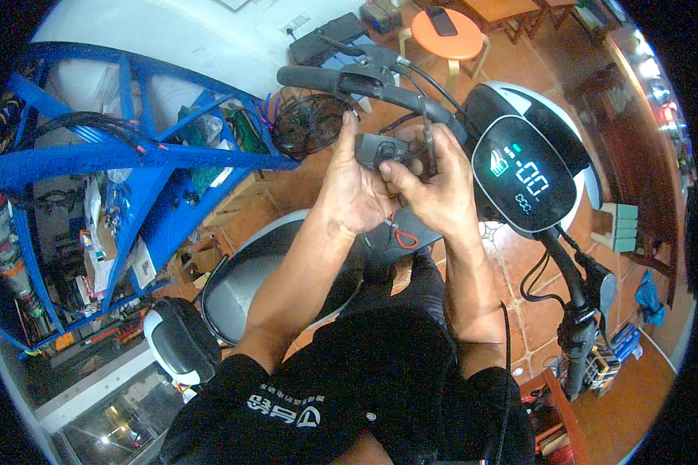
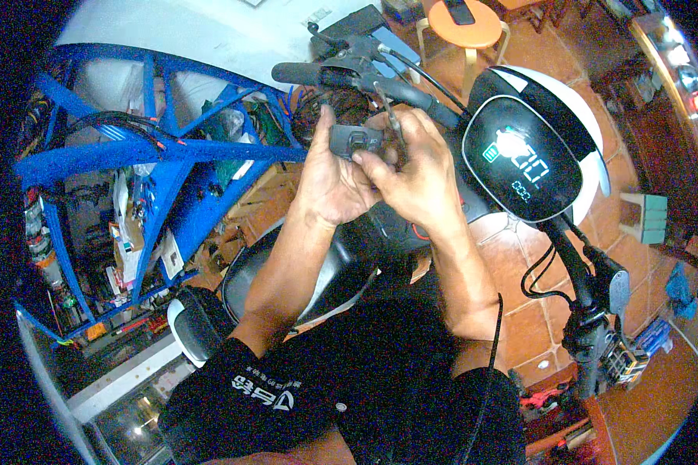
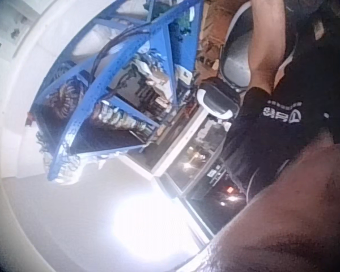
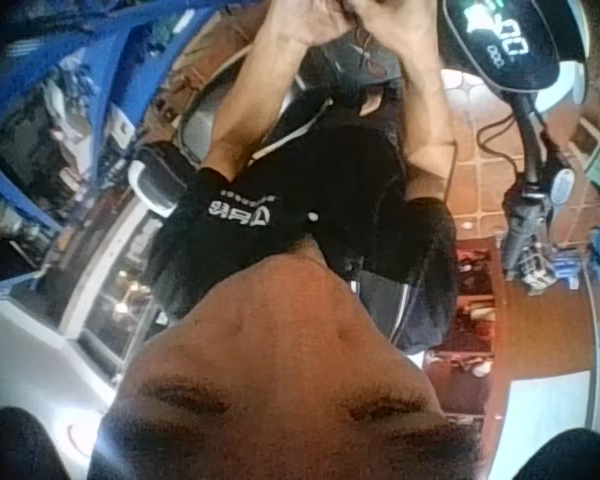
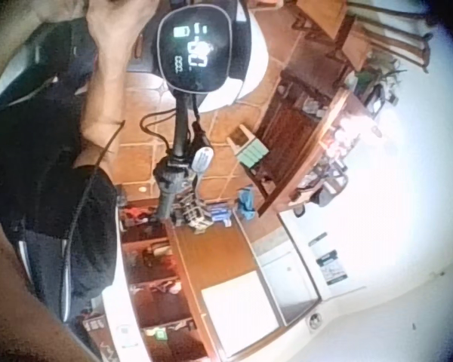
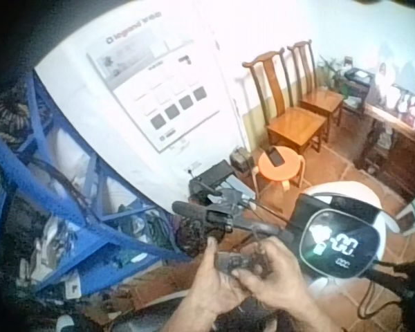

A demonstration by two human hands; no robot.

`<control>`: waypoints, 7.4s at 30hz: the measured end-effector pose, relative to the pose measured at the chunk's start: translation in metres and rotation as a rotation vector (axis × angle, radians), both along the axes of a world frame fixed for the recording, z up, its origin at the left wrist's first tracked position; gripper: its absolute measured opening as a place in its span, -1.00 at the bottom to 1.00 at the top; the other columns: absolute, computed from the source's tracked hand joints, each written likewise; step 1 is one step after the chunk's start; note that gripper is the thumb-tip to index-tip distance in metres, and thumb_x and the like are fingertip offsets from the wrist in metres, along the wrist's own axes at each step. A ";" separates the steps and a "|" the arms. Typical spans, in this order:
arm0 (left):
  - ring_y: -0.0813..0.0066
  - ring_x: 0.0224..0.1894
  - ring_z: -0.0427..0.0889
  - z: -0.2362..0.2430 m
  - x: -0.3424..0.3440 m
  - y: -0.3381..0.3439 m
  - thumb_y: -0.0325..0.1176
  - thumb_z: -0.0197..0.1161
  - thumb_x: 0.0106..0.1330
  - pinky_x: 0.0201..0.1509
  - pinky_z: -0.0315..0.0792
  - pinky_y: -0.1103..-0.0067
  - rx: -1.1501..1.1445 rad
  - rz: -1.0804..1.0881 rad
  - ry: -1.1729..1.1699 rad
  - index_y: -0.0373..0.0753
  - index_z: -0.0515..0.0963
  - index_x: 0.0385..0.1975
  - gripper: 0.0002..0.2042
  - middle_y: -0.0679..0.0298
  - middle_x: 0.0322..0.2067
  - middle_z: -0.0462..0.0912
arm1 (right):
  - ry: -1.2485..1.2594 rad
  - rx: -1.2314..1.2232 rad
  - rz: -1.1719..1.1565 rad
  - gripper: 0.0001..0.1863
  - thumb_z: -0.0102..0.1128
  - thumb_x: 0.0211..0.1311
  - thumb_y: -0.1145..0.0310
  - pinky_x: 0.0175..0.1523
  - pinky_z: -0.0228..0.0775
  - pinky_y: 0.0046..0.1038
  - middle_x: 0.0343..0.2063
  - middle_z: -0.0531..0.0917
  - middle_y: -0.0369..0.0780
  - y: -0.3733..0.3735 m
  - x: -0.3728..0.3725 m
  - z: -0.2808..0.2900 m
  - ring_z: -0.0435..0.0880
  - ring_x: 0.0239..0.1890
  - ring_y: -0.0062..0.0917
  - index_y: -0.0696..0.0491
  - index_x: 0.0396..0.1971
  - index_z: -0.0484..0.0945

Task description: The person uses a screwdriver to open a small black electronic component, then manipulates internal wires and connectors. They reassemble the component and secure it with the screwdriver. The work is performed on the handlebar area of an electric scooter.

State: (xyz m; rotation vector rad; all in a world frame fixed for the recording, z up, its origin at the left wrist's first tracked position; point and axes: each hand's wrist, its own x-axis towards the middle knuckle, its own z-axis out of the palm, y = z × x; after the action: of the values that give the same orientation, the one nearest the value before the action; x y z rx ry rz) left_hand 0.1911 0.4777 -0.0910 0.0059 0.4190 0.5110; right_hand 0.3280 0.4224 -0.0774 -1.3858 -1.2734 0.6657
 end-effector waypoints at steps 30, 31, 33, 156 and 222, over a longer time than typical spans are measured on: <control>0.43 -0.46 0.67 -0.016 0.000 -0.002 0.40 -0.04 0.16 -0.38 0.58 0.53 0.218 -0.061 0.378 -0.17 0.48 -0.35 -0.36 0.23 -0.45 0.65 | 0.197 -0.070 0.060 -0.65 0.48 -0.17 0.47 -0.43 0.32 -0.59 -0.51 0.49 -0.31 -0.017 -0.002 -0.026 0.45 -0.53 -0.67 0.13 -0.36 0.49; 0.43 -0.46 0.67 -0.013 0.000 -0.004 0.40 -0.03 0.16 -0.37 0.58 0.53 0.223 -0.049 0.397 -0.17 0.48 -0.36 -0.36 0.23 -0.45 0.65 | 0.071 0.020 0.033 -0.64 0.47 -0.16 0.51 -0.45 0.31 -0.63 -0.51 0.48 -0.32 -0.017 -0.003 -0.028 0.44 -0.54 -0.70 0.14 -0.34 0.47; 0.42 -0.45 0.67 -0.014 0.001 -0.005 0.39 -0.02 0.16 -0.35 0.59 0.51 0.258 -0.015 0.413 -0.17 0.49 -0.31 -0.37 0.21 -0.44 0.65 | -0.034 0.099 -0.031 -0.62 0.49 -0.20 0.39 -0.40 0.38 -0.45 -0.48 0.52 -0.19 -0.017 -0.007 -0.036 0.52 -0.50 -0.44 0.13 -0.35 0.51; 0.45 -0.03 0.56 -0.070 -0.018 0.003 0.09 0.02 0.35 -0.06 0.48 0.44 0.511 0.367 0.188 -0.10 0.40 0.08 -0.54 0.31 -0.05 0.57 | -0.128 0.048 -0.092 -0.75 0.26 0.05 0.53 -0.14 0.50 -0.45 -0.32 0.68 -0.11 0.015 -0.016 -0.031 0.70 -0.24 -0.40 0.15 -0.21 0.60; 0.27 -0.25 0.65 -0.065 -0.033 0.011 0.06 -0.10 0.39 -0.23 0.56 0.44 0.508 0.215 0.167 -0.19 0.36 0.13 -0.51 0.01 -0.08 0.59 | 1.187 -0.229 0.136 -0.71 0.06 0.31 0.23 -0.51 0.36 -0.61 -0.34 0.54 -0.20 -0.027 0.003 -0.044 0.53 -0.43 -0.58 0.10 -0.09 0.44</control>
State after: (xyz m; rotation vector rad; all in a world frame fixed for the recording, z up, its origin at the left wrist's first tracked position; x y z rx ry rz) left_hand 0.1579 0.4889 -0.1557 0.5000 0.4456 0.8219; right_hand 0.3308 0.3953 -0.1219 -0.7836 -0.3280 1.4636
